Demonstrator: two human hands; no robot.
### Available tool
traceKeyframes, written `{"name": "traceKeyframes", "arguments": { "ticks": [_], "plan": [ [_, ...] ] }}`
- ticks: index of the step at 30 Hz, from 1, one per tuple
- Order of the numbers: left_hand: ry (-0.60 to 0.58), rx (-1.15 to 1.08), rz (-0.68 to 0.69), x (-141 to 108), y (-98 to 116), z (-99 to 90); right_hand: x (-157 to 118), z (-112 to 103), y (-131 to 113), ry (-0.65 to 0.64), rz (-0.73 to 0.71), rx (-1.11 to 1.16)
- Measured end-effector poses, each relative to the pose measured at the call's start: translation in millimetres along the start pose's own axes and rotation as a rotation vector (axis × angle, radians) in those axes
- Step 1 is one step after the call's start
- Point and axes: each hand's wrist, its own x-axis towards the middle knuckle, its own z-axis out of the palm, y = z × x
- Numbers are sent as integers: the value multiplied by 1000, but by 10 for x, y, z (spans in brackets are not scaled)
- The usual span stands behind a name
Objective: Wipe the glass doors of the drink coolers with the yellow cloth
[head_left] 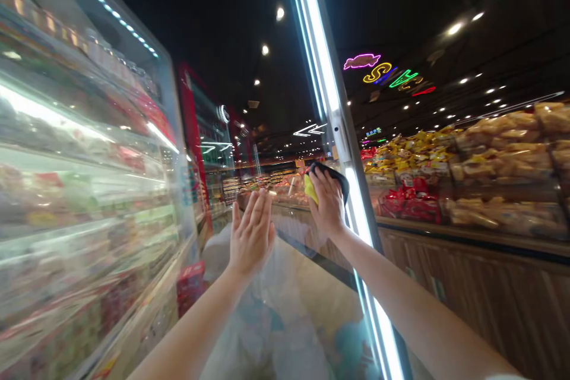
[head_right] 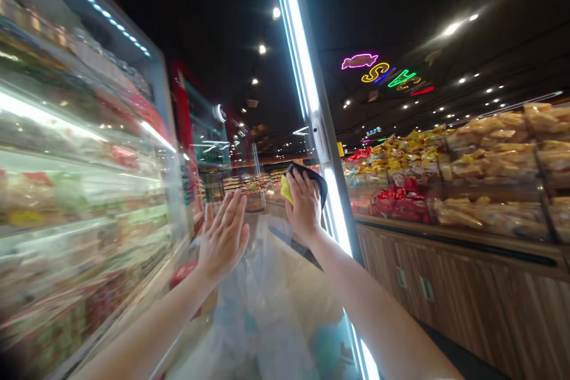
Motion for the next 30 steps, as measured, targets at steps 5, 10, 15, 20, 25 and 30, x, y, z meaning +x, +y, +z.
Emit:
{"name": "traceKeyframes", "arguments": {
  "ticks": [5,10,15,20,25,30],
  "plan": [
    [-39,-43,33,24,400,238,-395,-187,127,-166,-292,-108],
    [-72,-98,35,144,806,432,-175,-478,276,-226,-407,-221],
    [-56,-106,5,199,955,520,-452,-676,587,-57,-182,-248],
    [-38,-73,131,268,1025,624,-454,-642,789,70,-36,-102],
    [-55,-95,113,407,1063,691,335,-623,848,85,-22,9],
    [-81,-92,132,516,1025,703,1240,-637,918,56,-20,65]
  ]
}}
